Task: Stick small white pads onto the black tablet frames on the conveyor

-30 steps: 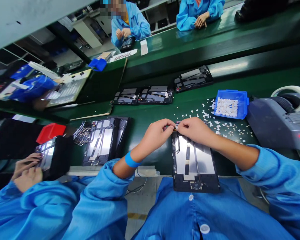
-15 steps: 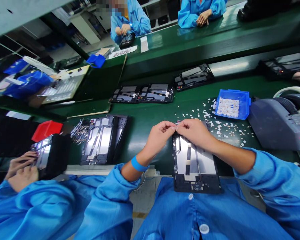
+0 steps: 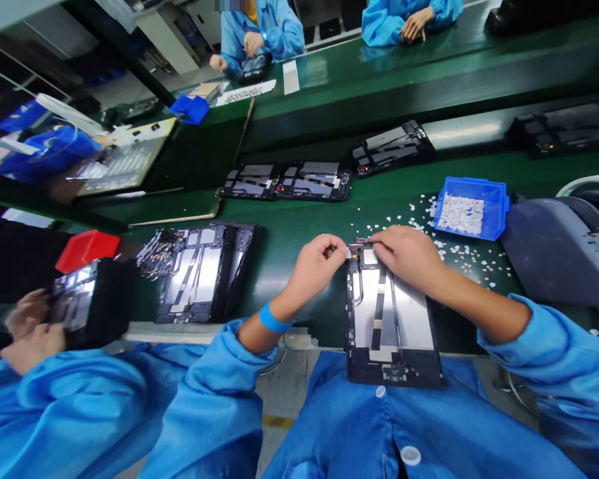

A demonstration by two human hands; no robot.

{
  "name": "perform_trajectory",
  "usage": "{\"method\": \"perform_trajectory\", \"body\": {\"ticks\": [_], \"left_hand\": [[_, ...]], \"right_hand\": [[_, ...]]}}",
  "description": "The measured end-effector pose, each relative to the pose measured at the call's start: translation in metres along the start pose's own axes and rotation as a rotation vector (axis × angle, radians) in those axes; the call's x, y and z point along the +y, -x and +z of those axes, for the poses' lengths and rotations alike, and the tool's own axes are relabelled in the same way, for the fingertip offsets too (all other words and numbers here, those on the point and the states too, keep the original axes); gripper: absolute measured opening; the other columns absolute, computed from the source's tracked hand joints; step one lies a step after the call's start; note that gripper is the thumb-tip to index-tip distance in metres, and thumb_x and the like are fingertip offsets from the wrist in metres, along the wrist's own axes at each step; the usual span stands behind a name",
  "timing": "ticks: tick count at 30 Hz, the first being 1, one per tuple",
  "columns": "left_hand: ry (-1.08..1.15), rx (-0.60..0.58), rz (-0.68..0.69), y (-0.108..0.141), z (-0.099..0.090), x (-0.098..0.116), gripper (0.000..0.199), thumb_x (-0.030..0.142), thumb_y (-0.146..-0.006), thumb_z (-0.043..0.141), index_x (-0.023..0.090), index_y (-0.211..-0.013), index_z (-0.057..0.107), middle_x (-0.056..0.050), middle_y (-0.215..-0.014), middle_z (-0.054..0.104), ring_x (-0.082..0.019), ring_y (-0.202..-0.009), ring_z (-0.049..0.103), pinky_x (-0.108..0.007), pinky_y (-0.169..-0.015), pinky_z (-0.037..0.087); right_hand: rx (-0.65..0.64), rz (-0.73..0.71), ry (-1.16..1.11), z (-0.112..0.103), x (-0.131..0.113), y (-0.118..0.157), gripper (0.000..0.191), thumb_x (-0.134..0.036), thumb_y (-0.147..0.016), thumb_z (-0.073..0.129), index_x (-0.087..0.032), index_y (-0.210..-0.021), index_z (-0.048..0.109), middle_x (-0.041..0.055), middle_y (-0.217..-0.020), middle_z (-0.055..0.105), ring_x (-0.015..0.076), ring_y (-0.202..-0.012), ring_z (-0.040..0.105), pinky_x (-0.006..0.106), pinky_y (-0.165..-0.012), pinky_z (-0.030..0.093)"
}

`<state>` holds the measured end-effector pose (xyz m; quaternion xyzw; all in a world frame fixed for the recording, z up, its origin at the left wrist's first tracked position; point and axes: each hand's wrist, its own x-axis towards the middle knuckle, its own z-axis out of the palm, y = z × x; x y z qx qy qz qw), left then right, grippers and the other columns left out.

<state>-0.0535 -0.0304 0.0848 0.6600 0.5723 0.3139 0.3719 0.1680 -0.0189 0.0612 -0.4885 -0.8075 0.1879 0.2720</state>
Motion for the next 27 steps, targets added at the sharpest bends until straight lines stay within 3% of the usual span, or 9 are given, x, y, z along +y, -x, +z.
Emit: {"method": "perform_trajectory", "body": {"ticks": [5, 8, 14, 27], "left_hand": [[-0.366, -0.101, 0.323, 0.003, -0.002, -0.007, 0.012, 0.018, -0.092, 0.059, 0.022, -0.083, 0.066, -0.003, -0.108, 0.079, -0.023, -0.100, 0.066, -0.040, -0.093, 0.047], [-0.596, -0.142, 0.419, 0.008, 0.001, -0.007, 0.011, 0.017, -0.091, 0.059, 0.022, -0.084, 0.066, -0.005, -0.123, 0.078, -0.028, -0.107, 0.064, -0.046, -0.093, 0.046], [-0.743, -0.183, 0.464, 0.008, 0.006, -0.004, 0.013, 0.015, -0.092, 0.056, 0.020, -0.086, 0.067, -0.008, -0.129, 0.075, -0.030, -0.109, 0.062, -0.048, -0.094, 0.046], [-0.674, -0.198, 0.436, 0.008, 0.003, 0.001, 0.013, 0.014, -0.091, 0.055, 0.021, -0.084, 0.064, -0.008, -0.132, 0.074, -0.029, -0.107, 0.063, -0.047, -0.091, 0.046]], "right_hand": [[-0.035, -0.268, 0.303, -0.004, 0.030, 0.005, 0.031, -0.022, -0.106, 0.049, -0.020, -0.118, 0.077, 0.0081, -0.103, 0.075, 0.0215, -0.087, 0.058, 0.034, -0.076, 0.040], [-0.066, -0.397, 0.378, -0.002, 0.032, 0.005, 0.033, -0.020, -0.107, 0.047, -0.022, -0.129, 0.073, 0.0074, -0.106, 0.073, 0.0208, -0.084, 0.052, 0.034, -0.072, 0.035], [-0.136, -0.500, 0.443, -0.004, 0.031, -0.005, 0.033, -0.019, -0.106, 0.049, -0.020, -0.132, 0.070, 0.0095, -0.100, 0.067, 0.0220, -0.086, 0.046, 0.034, -0.069, 0.027], [-0.131, -0.558, 0.499, -0.008, 0.032, -0.009, 0.031, -0.018, -0.106, 0.050, -0.018, -0.131, 0.069, 0.0092, -0.099, 0.067, 0.0225, -0.084, 0.043, 0.036, -0.066, 0.022]]}}
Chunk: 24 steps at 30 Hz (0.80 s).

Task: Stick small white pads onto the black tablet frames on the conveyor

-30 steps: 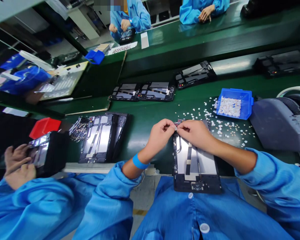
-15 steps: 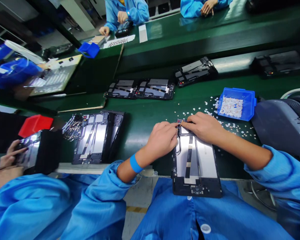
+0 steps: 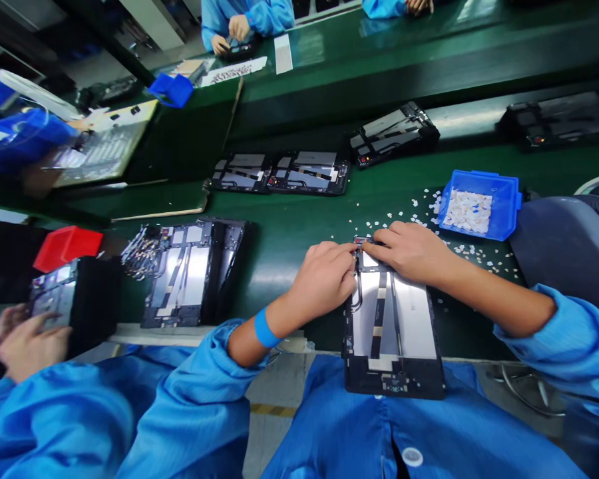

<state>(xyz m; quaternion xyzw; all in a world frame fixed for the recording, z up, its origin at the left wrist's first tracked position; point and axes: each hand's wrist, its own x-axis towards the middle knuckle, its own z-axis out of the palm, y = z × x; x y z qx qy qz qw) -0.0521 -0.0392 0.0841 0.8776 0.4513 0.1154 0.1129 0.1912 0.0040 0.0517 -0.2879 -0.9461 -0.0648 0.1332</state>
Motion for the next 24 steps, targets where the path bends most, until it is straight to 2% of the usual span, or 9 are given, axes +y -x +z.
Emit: {"method": "perform_trajectory", "body": {"ticks": [4, 9, 14, 19, 24], "left_hand": [[0.063, -0.001, -0.048, -0.001, -0.001, -0.001, 0.011, 0.014, -0.089, 0.057, 0.022, -0.083, 0.062, -0.007, -0.129, 0.076, -0.028, -0.109, 0.063, -0.046, -0.092, 0.046], [0.194, 0.006, -0.132, -0.004, -0.003, -0.002, 0.012, 0.012, -0.087, 0.059, 0.023, -0.083, 0.062, -0.005, -0.129, 0.076, -0.028, -0.111, 0.064, -0.046, -0.097, 0.047], [0.476, 0.130, -0.316, -0.016, 0.008, -0.010, 0.010, 0.016, -0.090, 0.063, 0.022, -0.082, 0.066, -0.003, -0.101, 0.074, -0.022, -0.102, 0.066, -0.039, -0.097, 0.051], [0.504, 0.161, -0.430, -0.025, 0.027, -0.014, 0.008, 0.019, -0.088, 0.069, 0.021, -0.081, 0.072, -0.003, -0.091, 0.065, -0.020, -0.098, 0.063, -0.036, -0.092, 0.051], [0.442, 0.144, -0.390, -0.029, 0.029, -0.016, 0.010, 0.016, -0.088, 0.067, 0.020, -0.080, 0.071, -0.002, -0.088, 0.065, -0.020, -0.095, 0.063, -0.035, -0.089, 0.050]], "right_hand": [[0.008, -0.005, -0.004, 0.000, 0.000, 0.000, 0.031, -0.020, -0.106, 0.050, -0.018, -0.131, 0.069, 0.0093, -0.100, 0.067, 0.0229, -0.085, 0.044, 0.036, -0.066, 0.023], [-0.050, 0.005, -0.012, -0.003, 0.000, -0.001, 0.031, -0.018, -0.105, 0.050, -0.019, -0.128, 0.070, 0.0100, -0.098, 0.067, 0.0233, -0.086, 0.045, 0.036, -0.066, 0.021], [-0.069, 0.007, -0.032, -0.004, 0.002, -0.001, 0.033, -0.017, -0.104, 0.050, -0.021, -0.129, 0.070, 0.0104, -0.097, 0.067, 0.0227, -0.086, 0.045, 0.036, -0.066, 0.022], [-0.061, 0.024, -0.024, -0.002, 0.002, 0.000, 0.034, -0.016, -0.104, 0.048, -0.022, -0.130, 0.070, 0.0100, -0.097, 0.067, 0.0226, -0.086, 0.044, 0.036, -0.067, 0.021], [-0.051, 0.027, -0.021, -0.001, 0.001, 0.000, 0.035, -0.013, -0.103, 0.049, -0.023, -0.130, 0.071, 0.0092, -0.095, 0.066, 0.0223, -0.085, 0.043, 0.036, -0.066, 0.019]]}}
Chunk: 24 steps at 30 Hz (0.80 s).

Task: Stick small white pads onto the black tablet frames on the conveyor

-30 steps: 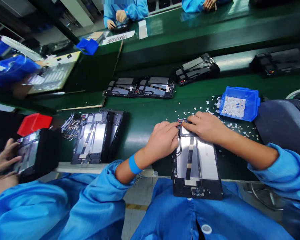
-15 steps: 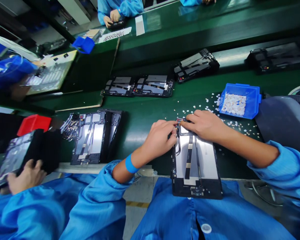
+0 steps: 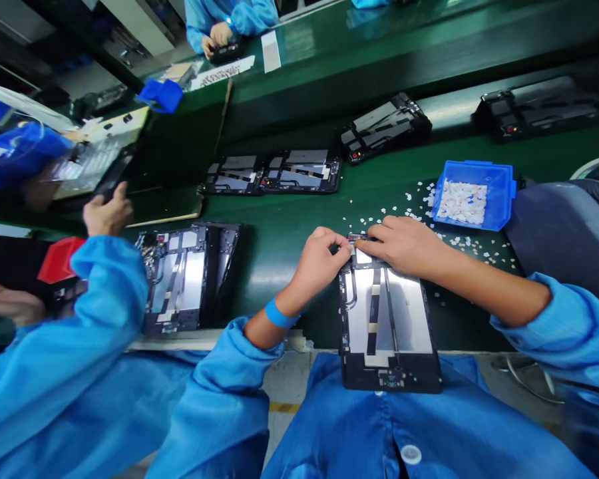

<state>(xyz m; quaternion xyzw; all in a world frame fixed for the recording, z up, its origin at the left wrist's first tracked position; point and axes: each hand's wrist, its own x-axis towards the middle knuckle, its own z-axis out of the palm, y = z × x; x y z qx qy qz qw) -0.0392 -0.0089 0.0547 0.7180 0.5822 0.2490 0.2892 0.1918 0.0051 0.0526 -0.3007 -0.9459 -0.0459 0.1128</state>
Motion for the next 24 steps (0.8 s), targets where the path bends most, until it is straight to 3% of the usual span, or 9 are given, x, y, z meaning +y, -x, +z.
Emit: {"method": "perform_trajectory", "body": {"ticks": [7, 24], "left_hand": [[-0.123, -0.045, 0.065, -0.0069, -0.0048, 0.0061, 0.011, 0.014, -0.087, 0.065, 0.021, -0.079, 0.068, -0.003, -0.086, 0.065, -0.022, -0.096, 0.062, -0.038, -0.089, 0.049], [-0.105, 0.009, 0.059, -0.0033, 0.0045, 0.0061, 0.013, 0.011, -0.089, 0.062, 0.021, -0.081, 0.062, -0.003, -0.088, 0.063, -0.022, -0.097, 0.061, -0.037, -0.088, 0.051]], "right_hand": [[0.013, 0.004, -0.002, -0.0006, 0.0002, 0.0002, 0.033, -0.015, -0.103, 0.050, -0.023, -0.127, 0.071, 0.0083, -0.093, 0.066, 0.0221, -0.083, 0.042, 0.036, -0.066, 0.019], [-0.008, 0.017, -0.008, -0.0001, -0.0001, 0.0003, 0.031, -0.016, -0.103, 0.052, -0.023, -0.126, 0.071, 0.0084, -0.095, 0.066, 0.0225, -0.085, 0.042, 0.036, -0.067, 0.018]]}}
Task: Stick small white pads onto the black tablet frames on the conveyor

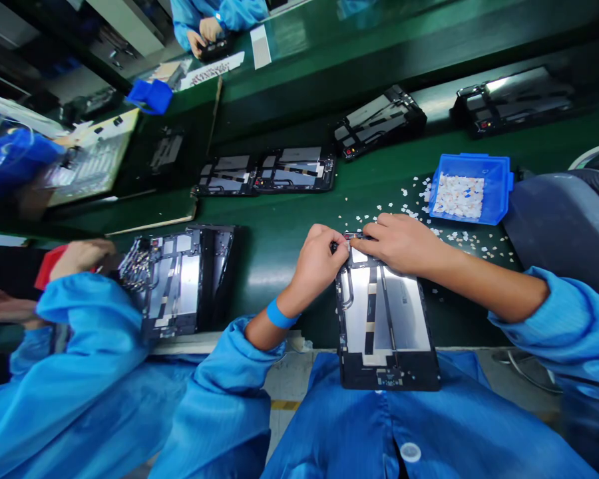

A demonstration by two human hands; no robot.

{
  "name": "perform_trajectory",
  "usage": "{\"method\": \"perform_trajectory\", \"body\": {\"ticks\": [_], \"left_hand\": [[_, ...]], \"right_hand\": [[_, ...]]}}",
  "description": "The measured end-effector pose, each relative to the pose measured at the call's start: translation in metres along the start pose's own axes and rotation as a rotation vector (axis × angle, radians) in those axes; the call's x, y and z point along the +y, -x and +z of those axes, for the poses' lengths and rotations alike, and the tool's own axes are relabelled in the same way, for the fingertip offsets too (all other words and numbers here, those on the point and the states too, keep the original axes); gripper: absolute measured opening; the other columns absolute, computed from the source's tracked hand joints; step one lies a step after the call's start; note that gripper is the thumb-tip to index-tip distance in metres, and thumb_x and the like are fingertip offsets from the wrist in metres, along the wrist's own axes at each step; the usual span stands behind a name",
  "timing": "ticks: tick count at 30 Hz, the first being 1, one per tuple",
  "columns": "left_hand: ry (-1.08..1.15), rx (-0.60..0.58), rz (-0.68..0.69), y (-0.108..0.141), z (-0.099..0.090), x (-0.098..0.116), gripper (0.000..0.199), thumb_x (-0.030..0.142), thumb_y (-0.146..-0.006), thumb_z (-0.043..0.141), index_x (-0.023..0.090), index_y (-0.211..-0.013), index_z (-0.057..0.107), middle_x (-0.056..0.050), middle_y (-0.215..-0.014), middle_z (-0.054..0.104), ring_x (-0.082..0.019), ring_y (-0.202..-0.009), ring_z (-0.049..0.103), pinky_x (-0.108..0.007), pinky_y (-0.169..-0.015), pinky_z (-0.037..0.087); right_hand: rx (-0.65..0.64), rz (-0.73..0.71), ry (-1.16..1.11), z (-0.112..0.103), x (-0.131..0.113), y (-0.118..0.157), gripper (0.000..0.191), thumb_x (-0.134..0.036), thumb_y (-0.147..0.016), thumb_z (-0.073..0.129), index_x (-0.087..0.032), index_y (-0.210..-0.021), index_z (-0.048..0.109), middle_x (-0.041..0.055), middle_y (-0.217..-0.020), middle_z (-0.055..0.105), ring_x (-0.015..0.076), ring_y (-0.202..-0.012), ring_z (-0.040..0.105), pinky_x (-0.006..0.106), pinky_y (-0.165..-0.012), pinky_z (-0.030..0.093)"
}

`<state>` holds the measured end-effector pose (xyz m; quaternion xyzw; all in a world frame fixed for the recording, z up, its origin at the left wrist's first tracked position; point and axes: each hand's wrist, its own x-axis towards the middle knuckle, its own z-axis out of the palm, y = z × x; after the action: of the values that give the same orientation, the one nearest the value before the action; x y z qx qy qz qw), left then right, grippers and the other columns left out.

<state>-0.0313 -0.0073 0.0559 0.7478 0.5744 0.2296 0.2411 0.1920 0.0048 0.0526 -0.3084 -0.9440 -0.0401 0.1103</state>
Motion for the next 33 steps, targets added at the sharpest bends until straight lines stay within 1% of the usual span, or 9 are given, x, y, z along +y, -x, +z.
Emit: {"method": "perform_trajectory", "body": {"ticks": [7, 14, 18, 20, 25, 27, 30, 33], "left_hand": [[-0.010, 0.061, -0.006, 0.002, 0.008, -0.002, 0.013, 0.012, -0.089, 0.062, 0.022, -0.081, 0.060, -0.003, -0.090, 0.061, -0.022, -0.096, 0.061, -0.037, -0.087, 0.051], [0.007, 0.081, -0.034, 0.002, 0.012, -0.003, 0.016, 0.010, -0.087, 0.062, 0.022, -0.078, 0.056, -0.003, -0.087, 0.058, -0.021, -0.093, 0.059, -0.036, -0.082, 0.049], [0.043, 0.093, -0.049, 0.003, 0.016, -0.005, 0.015, 0.010, -0.087, 0.060, 0.022, -0.079, 0.055, -0.002, -0.088, 0.057, -0.020, -0.093, 0.058, -0.035, -0.082, 0.048], [0.077, 0.097, -0.081, 0.003, 0.018, -0.007, 0.014, 0.010, -0.086, 0.060, 0.022, -0.081, 0.054, -0.001, -0.087, 0.057, -0.019, -0.090, 0.056, -0.034, -0.081, 0.047], [0.252, 0.098, -0.262, 0.003, 0.022, -0.009, 0.017, 0.014, -0.085, 0.063, 0.022, -0.093, 0.050, 0.003, -0.084, 0.051, -0.015, -0.075, 0.049, -0.029, -0.070, 0.041], [0.298, 0.097, -0.282, 0.003, 0.024, -0.008, 0.017, 0.015, -0.086, 0.061, 0.022, -0.095, 0.050, 0.003, -0.084, 0.050, -0.014, -0.075, 0.047, -0.029, -0.070, 0.040], [0.332, 0.111, -0.282, 0.004, 0.026, -0.007, 0.018, 0.013, -0.085, 0.060, 0.022, -0.096, 0.050, 0.003, -0.086, 0.051, -0.014, -0.076, 0.047, -0.029, -0.072, 0.039], [0.355, 0.116, -0.281, 0.006, 0.025, -0.008, 0.021, 0.011, -0.083, 0.062, 0.021, -0.098, 0.051, 0.002, -0.090, 0.052, -0.014, -0.079, 0.048, -0.028, -0.074, 0.040]], "right_hand": [[0.009, 0.000, -0.001, 0.000, 0.000, 0.000, 0.030, -0.015, -0.103, 0.050, -0.022, -0.125, 0.071, 0.0087, -0.094, 0.067, 0.0223, -0.085, 0.043, 0.036, -0.067, 0.019], [0.004, 0.002, -0.015, 0.000, -0.001, -0.001, 0.031, -0.015, -0.104, 0.050, -0.022, -0.126, 0.071, 0.0091, -0.094, 0.067, 0.0227, -0.085, 0.042, 0.036, -0.067, 0.018], [0.003, 0.001, -0.008, 0.000, 0.000, 0.000, 0.031, -0.016, -0.104, 0.050, -0.022, -0.126, 0.071, 0.0085, -0.094, 0.067, 0.0228, -0.085, 0.042, 0.037, -0.067, 0.018], [0.002, 0.001, -0.001, 0.000, 0.000, 0.000, 0.032, -0.015, -0.104, 0.050, -0.023, -0.128, 0.070, 0.0084, -0.095, 0.067, 0.0228, -0.085, 0.042, 0.037, -0.067, 0.018], [0.009, -0.013, 0.001, 0.002, 0.001, 0.002, 0.034, -0.016, -0.105, 0.048, -0.021, -0.131, 0.069, 0.0084, -0.095, 0.067, 0.0226, -0.085, 0.043, 0.037, -0.067, 0.019], [0.022, -0.024, 0.002, 0.002, 0.001, 0.002, 0.034, -0.018, -0.106, 0.047, -0.020, -0.132, 0.069, 0.0083, -0.096, 0.068, 0.0224, -0.085, 0.044, 0.037, -0.067, 0.021], [0.029, -0.039, 0.007, 0.002, 0.002, 0.002, 0.039, -0.017, -0.106, 0.047, -0.024, -0.141, 0.064, 0.0076, -0.099, 0.069, 0.0227, -0.086, 0.045, 0.036, -0.068, 0.023], [-0.008, -0.038, 0.016, 0.000, 0.001, 0.000, 0.042, -0.017, -0.106, 0.048, -0.026, -0.145, 0.060, 0.0077, -0.100, 0.068, 0.0233, -0.087, 0.046, 0.036, -0.068, 0.023]]}}
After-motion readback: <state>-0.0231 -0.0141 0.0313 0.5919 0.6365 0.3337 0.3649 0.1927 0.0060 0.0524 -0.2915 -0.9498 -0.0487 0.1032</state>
